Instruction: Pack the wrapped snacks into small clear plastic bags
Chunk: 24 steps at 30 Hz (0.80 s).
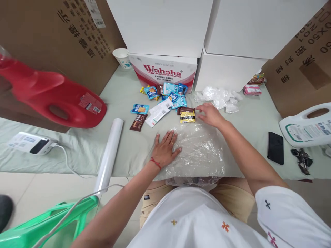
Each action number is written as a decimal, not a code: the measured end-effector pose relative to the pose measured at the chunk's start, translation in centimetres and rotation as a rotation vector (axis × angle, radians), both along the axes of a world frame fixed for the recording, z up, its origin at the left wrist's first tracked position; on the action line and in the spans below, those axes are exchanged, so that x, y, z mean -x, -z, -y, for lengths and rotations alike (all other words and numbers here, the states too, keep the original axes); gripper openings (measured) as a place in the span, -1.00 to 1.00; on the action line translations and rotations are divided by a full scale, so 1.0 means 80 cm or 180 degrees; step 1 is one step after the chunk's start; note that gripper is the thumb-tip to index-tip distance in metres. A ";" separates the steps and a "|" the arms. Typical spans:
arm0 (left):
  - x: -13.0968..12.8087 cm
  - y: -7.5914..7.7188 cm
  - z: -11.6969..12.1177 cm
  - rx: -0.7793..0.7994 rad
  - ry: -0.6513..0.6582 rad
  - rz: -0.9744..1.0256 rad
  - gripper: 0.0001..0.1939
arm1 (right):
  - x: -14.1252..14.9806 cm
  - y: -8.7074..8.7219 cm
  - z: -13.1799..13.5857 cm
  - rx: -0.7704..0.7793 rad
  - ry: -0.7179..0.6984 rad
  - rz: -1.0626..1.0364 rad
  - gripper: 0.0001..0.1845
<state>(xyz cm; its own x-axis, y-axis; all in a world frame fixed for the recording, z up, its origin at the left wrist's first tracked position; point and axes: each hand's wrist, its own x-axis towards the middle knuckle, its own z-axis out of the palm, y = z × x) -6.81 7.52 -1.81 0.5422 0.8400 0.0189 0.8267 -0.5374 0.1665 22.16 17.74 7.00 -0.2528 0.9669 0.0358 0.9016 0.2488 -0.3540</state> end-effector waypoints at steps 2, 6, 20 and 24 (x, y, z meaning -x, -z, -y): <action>0.000 -0.001 0.000 -0.0001 0.0000 0.0023 -0.27 | 0.032 0.013 -0.026 0.0048 -0.0609 0.0497 -0.43; 0.001 -0.003 0.001 -0.0003 -0.0008 0.0114 -0.29 | 0.052 0.034 -0.032 0.0095 -0.0724 0.0926 -0.43; 0.001 -0.002 0.002 -0.0001 -0.0011 0.0214 -0.29 | 0.063 0.056 -0.101 0.0458 0.0070 0.0833 -0.21; 0.002 -0.002 0.001 0.0021 -0.0016 0.0247 -0.30 | 0.043 0.056 -0.094 0.0425 0.0046 0.0810 -0.30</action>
